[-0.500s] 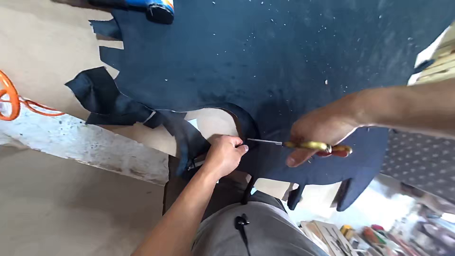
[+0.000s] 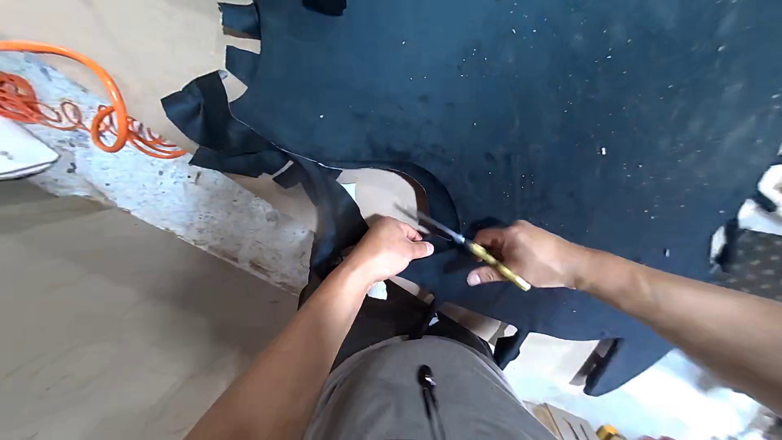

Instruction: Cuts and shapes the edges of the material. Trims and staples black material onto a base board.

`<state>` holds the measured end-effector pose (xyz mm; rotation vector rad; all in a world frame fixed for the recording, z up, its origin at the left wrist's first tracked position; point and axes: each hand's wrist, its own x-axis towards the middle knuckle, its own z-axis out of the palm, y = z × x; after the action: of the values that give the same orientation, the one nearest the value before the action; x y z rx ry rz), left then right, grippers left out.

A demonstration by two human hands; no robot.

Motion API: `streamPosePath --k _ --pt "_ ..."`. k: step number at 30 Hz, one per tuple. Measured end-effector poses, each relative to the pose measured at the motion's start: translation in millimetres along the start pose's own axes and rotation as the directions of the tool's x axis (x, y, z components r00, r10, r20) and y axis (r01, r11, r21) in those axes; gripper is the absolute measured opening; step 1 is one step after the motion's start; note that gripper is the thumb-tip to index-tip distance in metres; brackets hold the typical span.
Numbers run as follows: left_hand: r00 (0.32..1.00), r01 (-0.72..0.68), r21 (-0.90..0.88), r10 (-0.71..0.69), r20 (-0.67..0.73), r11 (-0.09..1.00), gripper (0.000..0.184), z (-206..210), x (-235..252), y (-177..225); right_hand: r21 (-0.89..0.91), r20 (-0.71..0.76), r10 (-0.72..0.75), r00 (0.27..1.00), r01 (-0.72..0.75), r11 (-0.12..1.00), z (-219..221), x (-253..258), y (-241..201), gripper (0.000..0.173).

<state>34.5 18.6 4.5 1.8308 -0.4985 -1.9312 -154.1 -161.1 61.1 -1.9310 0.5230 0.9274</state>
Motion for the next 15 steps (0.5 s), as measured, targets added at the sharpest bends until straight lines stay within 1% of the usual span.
streamPosePath --k 1,2,3,4,5,6,7,8,9,10,11,12,13,14,15 --pt "1.0 -0.004 0.02 0.005 -0.021 1.0 0.022 0 -1 -1 0.069 -0.113 -0.072 0.991 0.081 0.994 -1 -2 0 0.042" --pt "0.998 -0.011 0.063 0.014 -0.056 0.998 0.023 1 -1 -1 0.153 -0.198 -0.105 0.975 0.136 0.979 -5 -7 -3 0.039" --pt "0.994 -0.005 0.14 0.019 -0.104 0.99 0.025 3 -2 -1 0.221 -0.265 -0.092 0.96 0.154 0.963 -10 -14 -7 0.038" --pt "0.986 0.014 0.245 0.027 -0.163 0.969 0.026 7 -6 2 0.269 -0.329 -0.043 0.943 0.138 0.953 -16 -24 -10 0.038" --pt "0.974 0.045 0.368 0.041 -0.222 0.929 0.029 14 -10 8 0.272 -0.397 0.029 0.917 0.087 0.958 -21 -34 -8 0.039" --pt "0.963 0.09 0.487 0.048 -0.264 0.869 0.033 22 -14 15 0.218 -0.465 0.108 0.879 -0.004 0.976 -26 -44 0 0.041" --pt "0.956 0.139 0.585 0.046 -0.291 0.799 0.038 30 -17 22 0.15 -0.526 0.195 0.828 -0.135 0.979 -28 -53 12 0.047" --pt "0.95 0.174 0.661 0.054 -0.309 0.73 0.042 37 -18 27 0.121 -0.57 0.286 0.77 -0.265 0.957 -28 -60 26 0.055" --pt "0.936 0.175 0.714 0.11 -0.334 0.678 0.042 42 -18 28 0.118 -0.601 0.37 0.708 -0.379 0.918 -27 -65 39 0.062" --pt "0.897 0.133 0.766 0.253 -0.363 0.629 0.038 47 -18 22 0.113 -0.626 0.422 0.656 -0.459 0.881 -23 -69 55 0.07" --pt "0.8 0.052 0.827 0.472 -0.37 0.56 0.029 49 -17 11 0.109 -0.652 0.441 0.617 -0.499 0.86 -18 -72 72 0.076" --pt "0.694 -0.033 0.879 0.644 -0.323 0.476 0.021 47 -15 3 0.14 -0.668 0.46 0.586 -0.508 0.85 -12 -74 84 0.081" --pt "0.624 -0.109 0.915 0.743 -0.242 0.389 0.026 42 -12 -2 0.18 -0.674 0.479 0.562 -0.505 0.844 -4 -76 91 0.086" --pt "0.598 -0.162 0.939 0.787 -0.152 0.304 0.039 37 -8 -6 0.211 -0.686 0.49 0.538 -0.497 0.842 5 -75 93 0.087" --pt "0.637 -0.181 0.951 0.767 -0.081 0.25 0.052 31 -1 -10 0.224 -0.705 0.482 0.521 -0.481 0.848 16 -72 93 0.084"
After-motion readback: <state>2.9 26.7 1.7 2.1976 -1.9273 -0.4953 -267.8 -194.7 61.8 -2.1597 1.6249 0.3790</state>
